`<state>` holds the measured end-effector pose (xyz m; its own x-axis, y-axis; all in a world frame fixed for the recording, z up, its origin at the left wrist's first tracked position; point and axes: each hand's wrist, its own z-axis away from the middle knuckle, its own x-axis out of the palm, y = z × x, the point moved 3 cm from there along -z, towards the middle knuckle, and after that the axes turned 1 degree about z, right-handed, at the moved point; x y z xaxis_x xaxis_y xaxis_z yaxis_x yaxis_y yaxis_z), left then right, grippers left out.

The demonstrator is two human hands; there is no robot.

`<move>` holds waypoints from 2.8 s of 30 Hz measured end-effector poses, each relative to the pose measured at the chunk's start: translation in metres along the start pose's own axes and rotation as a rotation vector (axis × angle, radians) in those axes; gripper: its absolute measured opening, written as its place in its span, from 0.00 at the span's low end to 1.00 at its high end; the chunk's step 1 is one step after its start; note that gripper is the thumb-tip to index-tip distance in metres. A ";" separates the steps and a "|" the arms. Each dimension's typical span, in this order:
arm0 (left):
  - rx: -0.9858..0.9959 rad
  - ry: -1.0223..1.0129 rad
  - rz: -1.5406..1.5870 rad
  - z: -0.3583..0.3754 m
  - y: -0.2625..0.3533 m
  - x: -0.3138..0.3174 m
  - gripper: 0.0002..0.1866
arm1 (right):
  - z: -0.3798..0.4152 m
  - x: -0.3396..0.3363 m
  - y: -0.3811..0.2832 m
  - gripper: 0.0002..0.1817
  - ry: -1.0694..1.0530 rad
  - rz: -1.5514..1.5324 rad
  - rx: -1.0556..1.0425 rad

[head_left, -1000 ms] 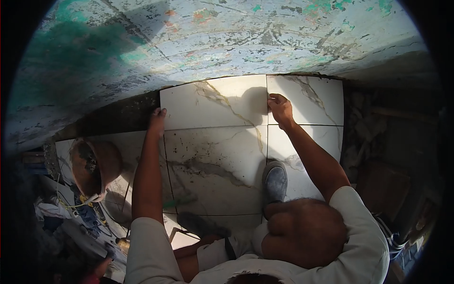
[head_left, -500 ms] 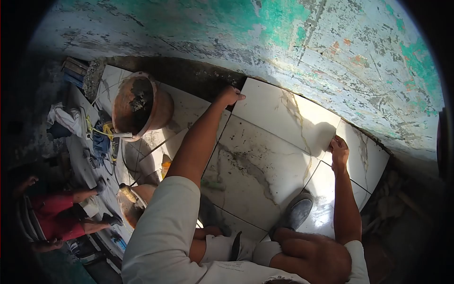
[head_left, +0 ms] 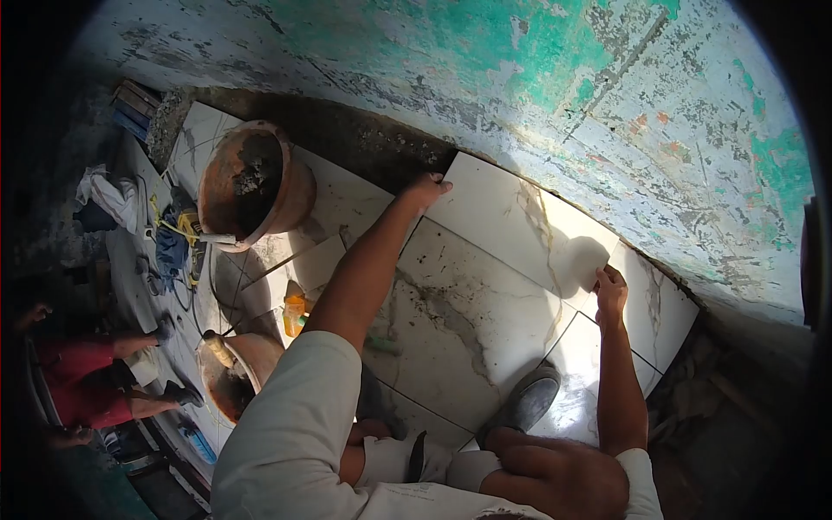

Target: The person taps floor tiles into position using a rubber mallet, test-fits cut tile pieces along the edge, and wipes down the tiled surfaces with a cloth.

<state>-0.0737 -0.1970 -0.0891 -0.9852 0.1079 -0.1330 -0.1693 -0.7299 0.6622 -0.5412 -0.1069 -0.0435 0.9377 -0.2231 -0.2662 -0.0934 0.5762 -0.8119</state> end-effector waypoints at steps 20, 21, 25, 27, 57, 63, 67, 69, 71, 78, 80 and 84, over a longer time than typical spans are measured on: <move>-0.040 0.265 -0.107 0.165 -0.055 -0.065 0.27 | 0.165 0.025 0.038 0.14 -0.593 0.200 0.383; -0.024 0.275 -0.162 0.166 -0.063 -0.072 0.28 | 0.176 0.032 0.047 0.15 -0.615 0.165 0.419; 0.012 0.207 -0.171 0.170 -0.091 -0.087 0.28 | 0.190 0.048 0.052 0.18 -0.685 0.341 0.311; 0.119 0.364 -0.369 0.167 -0.127 -0.082 0.26 | 0.196 0.046 0.061 0.17 -0.697 0.313 0.349; 0.383 0.916 -0.683 0.182 -0.078 -0.016 0.19 | 0.185 0.058 0.037 0.22 -0.636 0.742 0.387; 0.533 0.935 -0.901 0.208 -0.080 -0.010 0.19 | 0.170 0.055 0.042 0.20 -0.751 0.829 0.289; 0.540 0.315 -0.780 0.285 -0.081 -0.026 0.14 | 0.141 0.059 0.015 0.22 -0.944 1.218 -0.138; 0.420 0.194 -0.867 0.342 -0.102 -0.032 0.15 | 0.136 0.083 -0.016 0.22 -0.997 1.223 -0.261; 0.199 0.112 -0.752 0.401 -0.136 -0.042 0.10 | 0.133 0.120 -0.049 0.22 -1.010 1.230 -0.333; -0.205 0.258 -0.386 0.587 -0.156 -0.074 0.37 | 0.166 0.245 -0.220 0.13 -0.883 0.827 -0.962; -0.237 0.445 -0.319 0.618 -0.129 -0.092 0.28 | 0.164 0.246 -0.266 0.14 -0.721 0.633 -1.192; -0.333 0.673 -0.556 0.667 -0.091 -0.140 0.27 | 0.182 0.206 -0.364 0.15 -0.223 0.231 -1.890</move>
<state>0.0626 0.3041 0.3610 -0.5252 0.1625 -0.8353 -0.4935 -0.8579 0.1434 -0.2533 -0.2196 0.2920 0.8610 -0.0996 -0.4988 -0.2486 -0.9380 -0.2417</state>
